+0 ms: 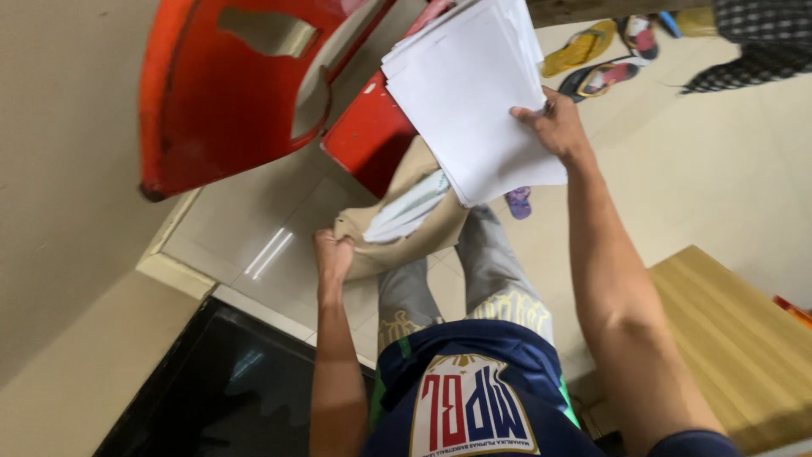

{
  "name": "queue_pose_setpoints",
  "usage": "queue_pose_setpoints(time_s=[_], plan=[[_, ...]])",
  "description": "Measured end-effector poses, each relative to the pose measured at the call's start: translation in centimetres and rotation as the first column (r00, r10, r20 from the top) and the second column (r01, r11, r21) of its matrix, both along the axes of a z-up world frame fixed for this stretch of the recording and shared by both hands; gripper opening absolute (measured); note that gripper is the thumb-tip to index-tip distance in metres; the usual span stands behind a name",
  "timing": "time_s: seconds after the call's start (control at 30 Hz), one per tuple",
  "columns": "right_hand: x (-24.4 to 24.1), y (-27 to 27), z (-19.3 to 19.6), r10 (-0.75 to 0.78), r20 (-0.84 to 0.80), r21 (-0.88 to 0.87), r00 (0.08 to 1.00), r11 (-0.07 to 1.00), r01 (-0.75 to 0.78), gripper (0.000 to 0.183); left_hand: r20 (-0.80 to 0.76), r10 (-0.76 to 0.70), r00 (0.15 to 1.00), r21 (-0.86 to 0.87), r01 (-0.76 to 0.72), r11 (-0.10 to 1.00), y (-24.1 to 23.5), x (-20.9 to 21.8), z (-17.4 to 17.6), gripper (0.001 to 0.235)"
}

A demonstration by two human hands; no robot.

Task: The person places a stack of white papers onto a sheet of brown wrapping paper on a red plastic chair. They fold the brown paper over the stack to create a neat package. The person then moves to a table and handles a bundle of green sticks, adjusting the rubber band around them.

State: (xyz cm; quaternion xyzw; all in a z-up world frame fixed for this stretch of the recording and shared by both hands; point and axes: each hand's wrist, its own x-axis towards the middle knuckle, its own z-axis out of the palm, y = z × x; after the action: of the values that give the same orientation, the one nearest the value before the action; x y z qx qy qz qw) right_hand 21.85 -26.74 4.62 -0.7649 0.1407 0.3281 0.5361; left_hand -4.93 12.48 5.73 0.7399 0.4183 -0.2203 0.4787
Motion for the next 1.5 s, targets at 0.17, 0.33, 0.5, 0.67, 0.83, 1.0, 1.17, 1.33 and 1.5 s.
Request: queue_pose_setpoints(time_s=[0.17,0.33,0.5,0.67,0.83,1.0,1.17,1.33,1.5], plan=[[-0.3,-0.6,-5.6,0.026,-0.035,-0.033,0.999,0.999,-0.027,0.046,-0.026,-0.092,0.995,-0.094,0.089,0.992,2.2,1.2,3.4,0.013],[-0.3,-1.0,-6.9,0.111,0.035,-0.225,0.993,0.969,-0.100,0.046,-0.135,-0.174,0.975,-0.196,0.146,0.970,5.8,2.1,6.7,0.011],[-1.0,-0.5,-6.9,0.114,-0.021,-0.155,0.993,0.981,-0.116,0.048,-0.036,-0.250,0.968,-0.262,0.232,0.937,8.8,3.6,11.1,0.004],[-1.4,2.1,-7.8,0.156,0.028,-0.121,0.987,0.981,-0.152,0.065,0.038,-0.268,0.963,-0.290,0.267,0.919,9.2,7.3,10.3,0.013],[-3.8,3.2,-9.2,0.332,0.200,-0.571,0.922,0.804,-0.166,0.081,0.123,-0.341,0.932,-0.203,0.360,0.911,7.6,10.6,5.6,0.020],[-4.6,5.0,-2.5,-0.033,0.348,-0.368,0.937,0.914,0.169,0.060,0.144,-0.285,0.948,-0.255,0.313,0.915,5.9,13.0,2.9,0.024],[-6.2,5.7,7.7,-0.384,-0.109,0.182,0.917,0.899,0.398,0.056,0.240,-0.209,0.948,-0.455,0.300,0.838,4.7,16.2,5.1,0.029],[-8.6,4.3,14.4,-0.402,-0.170,0.277,0.900,0.857,0.435,0.048,0.307,-0.035,0.951,-0.612,0.226,0.758,4.2,17.1,4.7,0.040],[-10.7,3.8,17.8,-0.327,-0.024,-0.059,0.945,0.944,0.325,0.023,0.378,0.032,0.925,-0.498,0.174,0.849,3.2,17.8,4.5,0.032]])
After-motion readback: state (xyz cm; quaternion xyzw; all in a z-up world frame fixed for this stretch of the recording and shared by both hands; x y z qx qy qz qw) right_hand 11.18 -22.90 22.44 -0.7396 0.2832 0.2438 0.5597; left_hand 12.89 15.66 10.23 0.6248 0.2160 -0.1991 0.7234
